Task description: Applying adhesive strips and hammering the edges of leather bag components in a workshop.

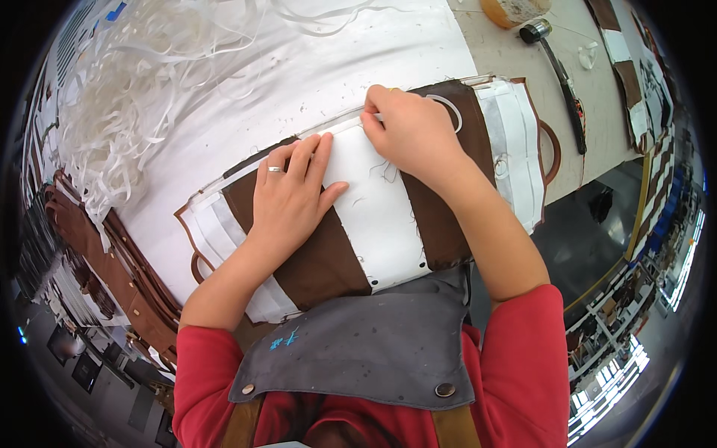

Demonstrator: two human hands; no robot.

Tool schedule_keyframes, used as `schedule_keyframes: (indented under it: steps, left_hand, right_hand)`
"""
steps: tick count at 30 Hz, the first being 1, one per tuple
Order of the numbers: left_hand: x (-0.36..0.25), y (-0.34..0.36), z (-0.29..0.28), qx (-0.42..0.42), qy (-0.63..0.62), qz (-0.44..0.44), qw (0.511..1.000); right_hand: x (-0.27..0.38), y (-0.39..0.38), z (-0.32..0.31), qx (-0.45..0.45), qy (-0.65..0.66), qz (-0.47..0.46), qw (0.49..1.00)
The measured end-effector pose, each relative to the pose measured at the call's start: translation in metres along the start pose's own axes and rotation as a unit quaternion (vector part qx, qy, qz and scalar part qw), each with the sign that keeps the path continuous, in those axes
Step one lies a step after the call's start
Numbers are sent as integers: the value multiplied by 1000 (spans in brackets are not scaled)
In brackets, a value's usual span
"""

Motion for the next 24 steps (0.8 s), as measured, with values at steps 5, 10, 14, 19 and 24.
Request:
schedule_keyframes:
  steps: [5,10,14,19,24]
  left_hand:
    - [-20,18,-2,-31,-71,10,997]
    - [-20,15,10,-56,-66,17,996]
    - [-21,17,9,-62,-43,8,997]
    - [-23,25,9,-80,-23,8,997]
    - [-25,29,11,-84,13,9,996]
  right_hand:
    - [5,-4,4,-31,-96,-88,991]
    - [-6,-6,-15,44,97,-22,994]
    - [-18,-7,-39,19,128,30,991]
    - [-26,0,-39,7,112,25,993]
    - [-28,1,-36,1,119,13,993]
Point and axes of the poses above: each hand's wrist, its own y-axis towards the middle knuckle, its own z-axis out of the palm, x = y × z, the point moved 1 cm from there along y, towards the middle knuckle, and after that the axes turned 15 degrees about y, right-handed, at the moved point
